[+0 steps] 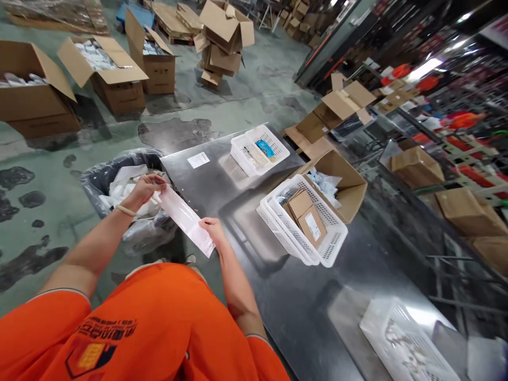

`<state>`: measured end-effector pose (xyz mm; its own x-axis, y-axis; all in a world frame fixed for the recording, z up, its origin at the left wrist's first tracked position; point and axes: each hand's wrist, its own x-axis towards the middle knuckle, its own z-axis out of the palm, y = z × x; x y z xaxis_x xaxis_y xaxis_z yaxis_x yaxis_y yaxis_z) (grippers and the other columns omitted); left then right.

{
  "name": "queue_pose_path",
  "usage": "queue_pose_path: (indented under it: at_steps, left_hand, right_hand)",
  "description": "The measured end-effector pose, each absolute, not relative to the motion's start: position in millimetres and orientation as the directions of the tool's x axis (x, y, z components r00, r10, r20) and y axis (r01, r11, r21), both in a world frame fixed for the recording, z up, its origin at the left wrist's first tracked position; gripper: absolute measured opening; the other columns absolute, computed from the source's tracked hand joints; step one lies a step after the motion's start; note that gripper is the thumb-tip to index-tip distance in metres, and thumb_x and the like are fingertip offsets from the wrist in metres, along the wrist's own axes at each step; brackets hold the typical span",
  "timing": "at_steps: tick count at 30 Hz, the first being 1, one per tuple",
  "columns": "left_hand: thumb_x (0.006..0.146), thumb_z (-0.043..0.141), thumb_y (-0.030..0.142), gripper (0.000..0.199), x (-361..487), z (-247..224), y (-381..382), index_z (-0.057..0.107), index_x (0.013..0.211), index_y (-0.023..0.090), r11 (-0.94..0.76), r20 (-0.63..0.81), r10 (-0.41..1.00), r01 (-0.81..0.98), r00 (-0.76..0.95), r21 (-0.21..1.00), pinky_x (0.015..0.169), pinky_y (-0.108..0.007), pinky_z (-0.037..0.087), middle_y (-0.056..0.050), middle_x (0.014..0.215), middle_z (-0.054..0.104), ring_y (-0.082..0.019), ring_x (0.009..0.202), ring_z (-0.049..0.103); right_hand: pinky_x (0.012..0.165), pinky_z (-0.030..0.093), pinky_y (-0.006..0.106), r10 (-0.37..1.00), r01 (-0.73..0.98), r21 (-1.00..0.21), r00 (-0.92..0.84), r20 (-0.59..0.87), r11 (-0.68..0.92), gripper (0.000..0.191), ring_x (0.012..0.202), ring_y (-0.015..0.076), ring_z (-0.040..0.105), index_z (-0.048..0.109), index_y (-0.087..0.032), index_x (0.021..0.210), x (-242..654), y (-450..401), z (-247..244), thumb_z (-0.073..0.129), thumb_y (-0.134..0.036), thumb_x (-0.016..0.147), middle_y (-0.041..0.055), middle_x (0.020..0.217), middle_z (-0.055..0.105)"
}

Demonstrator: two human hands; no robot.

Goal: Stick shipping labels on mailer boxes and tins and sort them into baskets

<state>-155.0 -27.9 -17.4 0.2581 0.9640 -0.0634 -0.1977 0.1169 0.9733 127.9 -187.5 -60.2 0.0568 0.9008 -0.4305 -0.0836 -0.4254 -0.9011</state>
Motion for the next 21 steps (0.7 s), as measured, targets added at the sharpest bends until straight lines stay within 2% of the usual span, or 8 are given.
queue_pose_path:
  at_steps: [3,5,13,17,21]
  left_hand:
    - [0.050,0.103,0.033,0.036,-156.0,-7.1,-24.7,0.079,0.073,0.020,0.120,-0.071,0.966,-0.191,0.249,0.974,0.062,-0.033,0.050,-0.002,0.066,0.072,-0.018,0.063,0.062]
    - [0.049,0.105,0.033,0.037,-157.0,-2.1,-24.7,0.078,0.072,0.020,0.131,-0.082,0.967,-0.195,0.241,0.972,0.063,-0.033,0.051,-0.002,0.067,0.072,-0.017,0.064,0.062]
    - [0.056,0.104,0.027,0.035,-168.4,-4.5,-32.8,0.077,0.076,0.018,0.206,-0.170,0.970,-0.215,0.174,0.955,0.068,-0.033,0.050,0.001,0.068,0.071,-0.014,0.067,0.061]
    - [0.055,0.105,0.026,0.034,-166.0,-10.9,-40.0,0.077,0.073,0.019,0.221,-0.201,0.973,-0.220,0.110,0.950,0.069,-0.033,0.050,0.001,0.067,0.072,-0.015,0.068,0.060]
    - [0.063,0.106,0.030,0.038,-180.1,-10.3,-35.7,0.071,0.073,0.019,0.220,-0.230,0.973,-0.226,-0.018,0.949,0.070,-0.032,0.049,0.002,0.066,0.070,-0.015,0.071,0.058]
  right_hand:
    - [0.057,0.042,0.027,0.904,-0.142,-0.893,-0.043,-0.425,-0.427,0.047,0.056,0.0141,0.056,0.074,-0.023,0.067,125.9,-185.6,-54.0,0.101,-0.056,0.047,-0.0020,0.062,0.071]
    - [0.058,0.045,0.028,0.917,-0.150,-0.904,-0.047,-0.397,-0.399,0.050,0.057,0.0146,0.058,0.074,-0.023,0.069,124.0,-183.9,-50.9,0.102,-0.059,0.048,-0.0017,0.063,0.072]
    - [0.054,0.031,0.026,0.923,-0.051,-0.926,0.079,-0.376,-0.373,0.040,0.053,0.0110,0.043,0.070,-0.022,0.056,116.6,-178.9,-56.2,0.090,-0.057,0.057,-0.0039,0.051,0.058]
    - [0.054,0.032,0.026,0.907,-0.099,-0.915,0.123,-0.402,-0.392,0.037,0.053,0.0102,0.043,0.069,-0.022,0.058,110.9,-175.7,-67.4,0.088,-0.053,0.057,-0.0052,0.053,0.056]
    - [0.055,0.034,0.026,0.850,-0.100,-0.880,0.229,-0.475,-0.465,0.035,0.055,0.0108,0.045,0.066,-0.022,0.061,119.9,-180.8,-78.3,0.088,-0.048,0.060,-0.0053,0.054,0.055]
